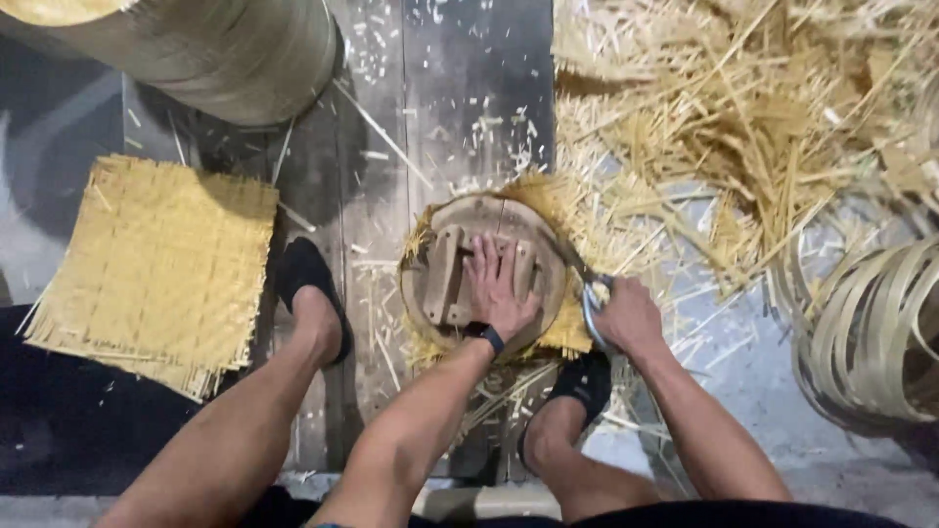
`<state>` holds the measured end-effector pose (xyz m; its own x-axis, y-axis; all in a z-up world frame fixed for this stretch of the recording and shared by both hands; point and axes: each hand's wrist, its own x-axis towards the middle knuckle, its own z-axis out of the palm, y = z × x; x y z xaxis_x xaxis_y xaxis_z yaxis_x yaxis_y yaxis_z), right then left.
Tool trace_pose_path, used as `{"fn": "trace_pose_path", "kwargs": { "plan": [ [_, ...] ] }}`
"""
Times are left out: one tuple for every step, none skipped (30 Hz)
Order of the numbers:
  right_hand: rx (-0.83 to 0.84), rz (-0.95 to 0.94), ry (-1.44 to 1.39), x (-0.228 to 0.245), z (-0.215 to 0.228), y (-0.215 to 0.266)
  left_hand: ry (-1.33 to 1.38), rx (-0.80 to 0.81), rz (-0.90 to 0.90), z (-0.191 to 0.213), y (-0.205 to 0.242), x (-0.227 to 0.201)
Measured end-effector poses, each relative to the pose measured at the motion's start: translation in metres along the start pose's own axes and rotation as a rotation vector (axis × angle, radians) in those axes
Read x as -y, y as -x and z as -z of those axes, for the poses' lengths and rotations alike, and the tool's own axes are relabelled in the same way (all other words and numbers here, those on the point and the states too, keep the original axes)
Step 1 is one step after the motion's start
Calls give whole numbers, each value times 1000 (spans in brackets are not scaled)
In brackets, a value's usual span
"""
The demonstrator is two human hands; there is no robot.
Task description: The person is trimming the edges of a woven bamboo piece and fitting it into a circular frame using a mold and scissors.
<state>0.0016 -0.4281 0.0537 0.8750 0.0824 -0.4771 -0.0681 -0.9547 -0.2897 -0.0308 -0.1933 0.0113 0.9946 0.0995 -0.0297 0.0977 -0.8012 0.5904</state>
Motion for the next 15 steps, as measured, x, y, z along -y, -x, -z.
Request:
{"fn": "trace_pose_path", "kwargs": {
  "plan": [
    [-27,-45,46,5,-5,-6,35,-5,-26,2,0,1],
    [-23,-49,41,6,1,0,32,1,-26,4,2,2],
    [-28,-23,37,5,9,2,37,7,-36,3,0,1],
    [-34,4,34,4,18,5,42,13,-47,3,-2,0],
    [-30,1,30,0,14,-1,40,18,-46,4,0,2],
    [-97,-13,51,-5,11,-6,33,68,-57,4,2,4],
    [-155,-30,74,-11,5,-7,28,124,-62,4,10,5],
    [-143,-36,72,-5,-3,-4,27,137,-56,5,16,3],
    [-404,93,182,3,-5,-15,-12,153,-89,3,6,1],
    [-664,223,292,10,-6,-25,-51,168,-122,2,-3,-1],
    [-661,216,283,0,-11,-29,-58,176,-124,6,0,2],
    [-383,93,239,-11,-16,-34,-13,185,-126,9,4,6],
    [-102,-25,195,-24,-21,-38,35,193,-126,9,9,8],
    [-96,-29,189,-30,-18,-29,32,201,-126,16,10,10],
    [-147,1,170,-36,-11,-23,32,272,-192,22,6,10]
  ]
}}
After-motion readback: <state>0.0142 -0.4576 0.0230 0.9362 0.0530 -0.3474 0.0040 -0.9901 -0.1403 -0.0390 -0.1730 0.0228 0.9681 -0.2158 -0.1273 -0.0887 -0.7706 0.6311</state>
